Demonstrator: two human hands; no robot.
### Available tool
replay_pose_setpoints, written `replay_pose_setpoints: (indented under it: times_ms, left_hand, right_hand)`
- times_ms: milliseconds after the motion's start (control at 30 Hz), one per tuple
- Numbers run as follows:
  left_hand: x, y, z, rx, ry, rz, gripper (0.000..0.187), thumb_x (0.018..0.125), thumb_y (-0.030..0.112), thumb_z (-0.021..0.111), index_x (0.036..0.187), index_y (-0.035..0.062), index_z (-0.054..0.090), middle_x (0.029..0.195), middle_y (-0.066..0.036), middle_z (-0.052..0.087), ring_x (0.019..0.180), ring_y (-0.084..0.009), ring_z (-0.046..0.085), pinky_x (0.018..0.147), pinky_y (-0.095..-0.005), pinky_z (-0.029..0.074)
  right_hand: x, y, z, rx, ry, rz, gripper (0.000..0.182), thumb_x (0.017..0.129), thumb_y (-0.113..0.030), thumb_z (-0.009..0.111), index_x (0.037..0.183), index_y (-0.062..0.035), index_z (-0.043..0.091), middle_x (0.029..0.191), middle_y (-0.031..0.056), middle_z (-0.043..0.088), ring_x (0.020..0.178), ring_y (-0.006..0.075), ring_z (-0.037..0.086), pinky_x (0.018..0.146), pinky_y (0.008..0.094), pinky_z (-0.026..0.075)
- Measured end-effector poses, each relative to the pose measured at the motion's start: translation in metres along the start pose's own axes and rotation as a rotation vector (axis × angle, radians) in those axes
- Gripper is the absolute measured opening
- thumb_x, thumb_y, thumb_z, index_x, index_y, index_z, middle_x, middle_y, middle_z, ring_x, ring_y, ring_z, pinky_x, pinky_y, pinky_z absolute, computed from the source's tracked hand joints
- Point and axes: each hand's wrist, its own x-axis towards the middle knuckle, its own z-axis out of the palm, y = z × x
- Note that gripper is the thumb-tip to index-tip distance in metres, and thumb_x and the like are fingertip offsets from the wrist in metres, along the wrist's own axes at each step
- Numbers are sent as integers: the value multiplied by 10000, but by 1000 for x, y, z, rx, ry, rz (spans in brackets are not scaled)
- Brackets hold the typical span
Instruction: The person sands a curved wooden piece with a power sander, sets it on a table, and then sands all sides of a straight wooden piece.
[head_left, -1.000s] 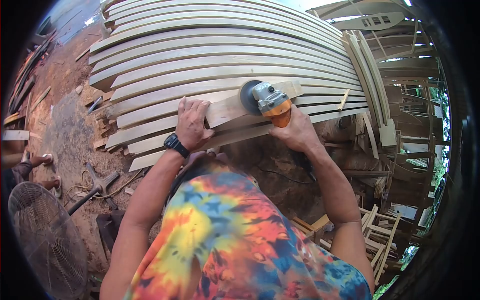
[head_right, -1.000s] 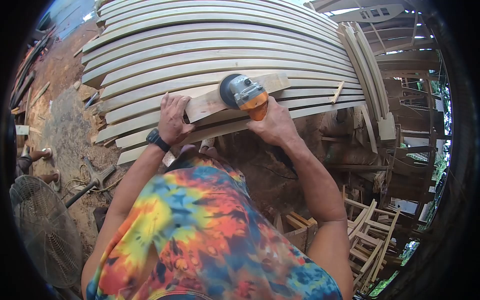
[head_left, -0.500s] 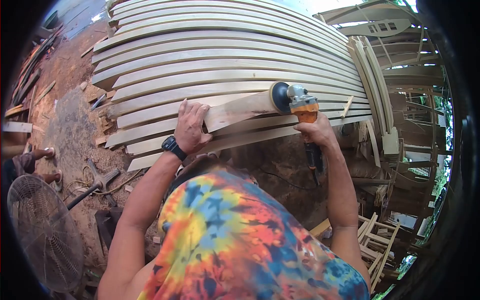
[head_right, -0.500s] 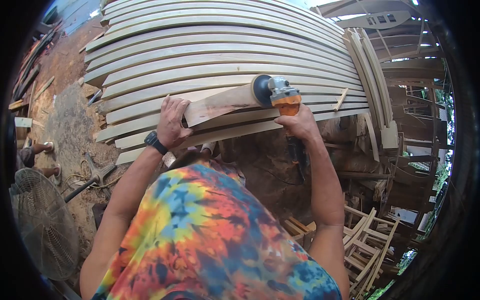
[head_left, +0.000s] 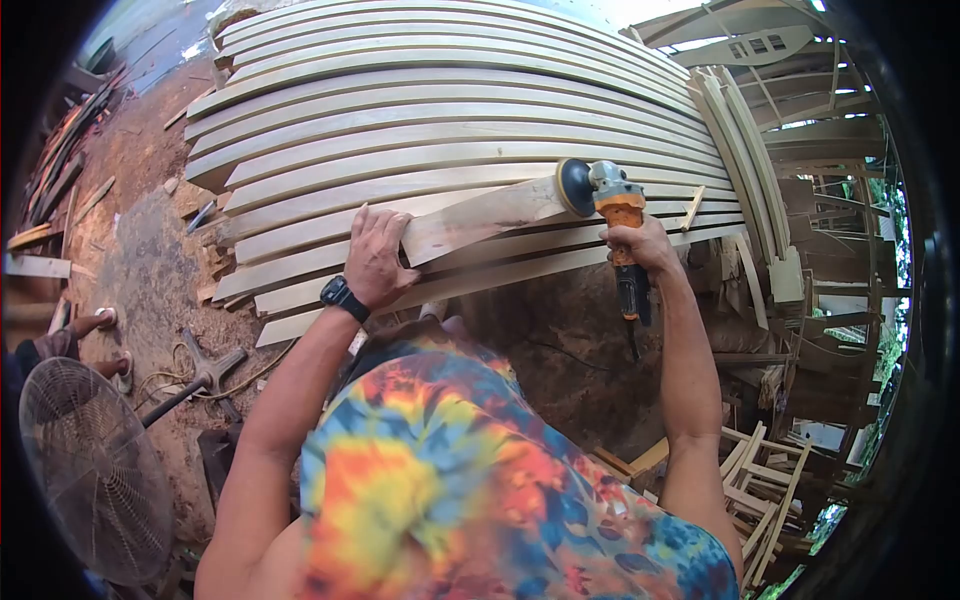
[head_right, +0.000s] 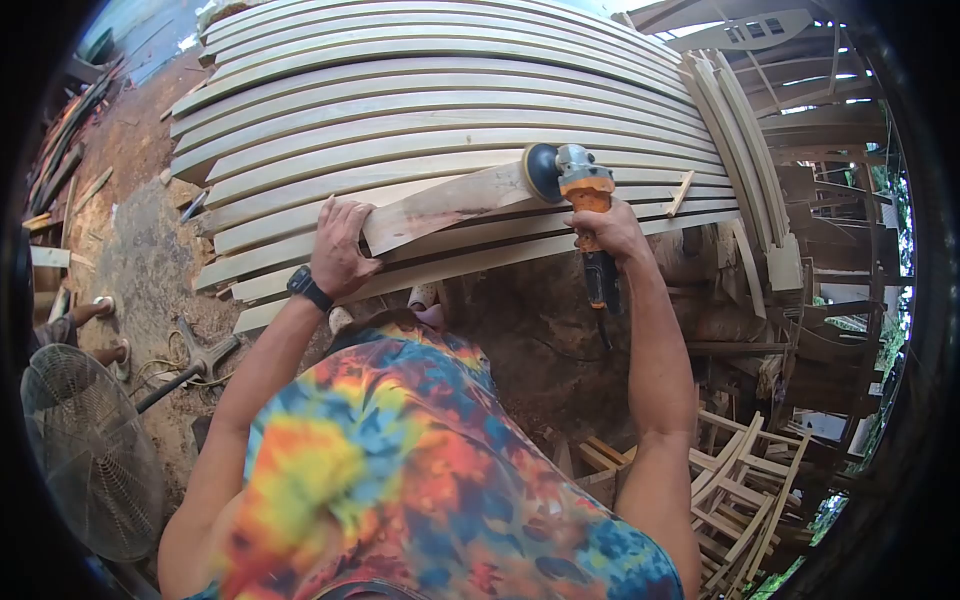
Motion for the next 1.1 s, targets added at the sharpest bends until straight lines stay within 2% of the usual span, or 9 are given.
replay_pose_setpoints:
  times_ms: [233, 333, 400, 433, 500, 533, 600, 833, 1100]
  left_hand:
    - [0, 0, -2, 9, -13, -3, 831, 593, 239, 898, 1332, 50, 571, 1276, -152, 636, 1273, -358, 575, 1280, -574, 260]
    - [-1, -4, 1, 6, -17, 4, 836, 597, 235, 896, 1342, 52, 564, 1282, -148, 633, 1277, -357, 573, 1281, -579, 256]
    - [-1, -5, 3, -1, -18, 9, 838, 599, 233, 895, 1347, 53, 562, 1285, -147, 631, 1279, -357, 571, 1280, -581, 254]
    - [-1, -5, 2, -6, -20, 8, 842, 595, 229, 898, 1347, 55, 562, 1283, -146, 631, 1278, -355, 572, 1280, -582, 255]
    - [-1, -5, 2, -12, -23, 8, 846, 591, 226, 901, 1348, 56, 562, 1282, -146, 631, 1276, -354, 573, 1279, -582, 256]
    - [-1, -5, 2, -12, -18, 10, 849, 588, 223, 904, 1347, 58, 563, 1282, -146, 632, 1275, -353, 574, 1278, -581, 258]
    - [-1, -5, 2, -15, -17, 16, 852, 584, 220, 906, 1347, 60, 563, 1283, -147, 632, 1274, -352, 574, 1278, -581, 260]
    - [0, -4, 2, -10, -13, 19, 861, 581, 224, 923, 1345, 54, 564, 1277, -143, 635, 1275, -350, 575, 1277, -575, 264]
    - [0, -5, 3, -24, -14, 15, 836, 591, 225, 916, 1334, 46, 578, 1278, -149, 640, 1278, -352, 574, 1284, -574, 256]
  right_hand:
    - [-20, -17, 29, -60, -28, -47, 327, 791, -143, 859, 1030, 10, 697, 810, 36, 671, 703, 116, 647, 646, 308, 543]
    - [-35, -31, 46, -221, -4, -111, 343, 785, -145, 850, 1039, 23, 693, 824, 48, 682, 733, 118, 666, 665, 321, 555]
    - [-43, -36, 54, -276, -9, -20, 431, 763, -203, 853, 1079, 40, 691, 852, 93, 720, 772, 186, 712, 726, 356, 579]
    - [-45, -35, 58, -278, -7, -19, 431, 763, -203, 853, 1079, 40, 691, 852, 93, 720, 772, 186, 712, 726, 356, 579]
    - [-49, -32, 67, -450, 71, -211, 422, 769, -246, 856, 1048, 20, 684, 773, 53, 686, 641, 146, 663, 610, 342, 550]
    - [-52, -34, 71, -451, 71, -208, 422, 769, -246, 856, 1048, 20, 684, 773, 53, 686, 641, 146, 663, 610, 342, 550]
    - [-60, -42, 76, -516, 99, -159, 624, 721, -313, 856, 1205, 37, 674, 1072, 205, 761, 1013, 340, 746, 927, 410, 574]
    - [-66, -44, 87, -527, 99, -175, 648, 729, -315, 852, 1233, 41, 654, 1141, 226, 751, 1098, 361, 733, 977, 426, 564]
    - [-78, -40, 105, -620, 103, -229, 667, 747, -313, 816, 1262, 51, 596, 1110, 297, 731, 1095, 461, 707, 974, 489, 564]
